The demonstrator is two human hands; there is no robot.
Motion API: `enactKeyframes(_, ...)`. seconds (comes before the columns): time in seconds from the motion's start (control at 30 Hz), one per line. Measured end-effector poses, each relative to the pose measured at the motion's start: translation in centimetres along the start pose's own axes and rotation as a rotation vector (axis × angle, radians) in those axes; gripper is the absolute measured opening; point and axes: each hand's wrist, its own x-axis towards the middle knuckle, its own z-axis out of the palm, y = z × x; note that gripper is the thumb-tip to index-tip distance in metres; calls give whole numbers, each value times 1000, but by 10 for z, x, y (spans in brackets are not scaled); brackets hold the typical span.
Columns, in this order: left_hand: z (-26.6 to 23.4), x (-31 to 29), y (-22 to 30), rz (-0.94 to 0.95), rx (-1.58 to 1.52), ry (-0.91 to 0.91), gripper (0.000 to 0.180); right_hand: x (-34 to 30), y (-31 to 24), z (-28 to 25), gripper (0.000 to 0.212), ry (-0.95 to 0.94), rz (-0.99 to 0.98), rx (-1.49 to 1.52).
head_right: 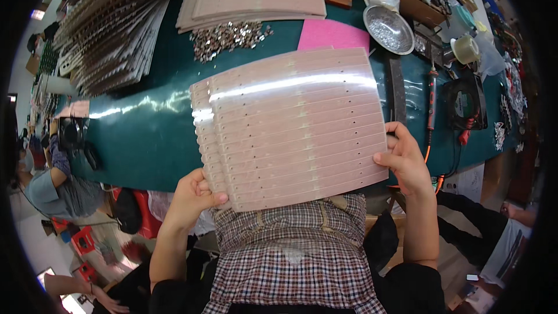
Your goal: The person solders a circuit board using a soldering iron, sets it aside, and lays out a new circuit board sheet. The person then picks up small electronic components from the table and places them onto the circuit board sheet by hand.
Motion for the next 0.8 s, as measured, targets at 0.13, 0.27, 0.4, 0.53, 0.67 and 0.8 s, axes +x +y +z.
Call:
enactKeyframes(0.13, -7, 7, -8, -4, 112, 2, 32, -7, 5, -13, 42, 71, -70, -29)
enactKeyframes(0.27, -13, 10, -3, 19, 221, -29, 35, -9, 4, -27, 45, 175, -123, 27)
enactKeyframes(0.4, -13, 10, 12, -11, 311, -59, 38, -6, 9, -37, 48, 254, -118, -9)
enactKeyframes(0.53, -20, 12, 15, -24, 368, -90, 42, -5, 9, -32, 40, 402, -331, -621)
enactKeyframes(0.67, -25, 18, 17, -7, 451, -123, 42, 4, -18, -13, 28, 511, -534, -1220)
enactKeyframes(0.8, -24, 16, 26, -6, 490, -132, 41, 52, -57, 35, 20, 354, -824, -1145)
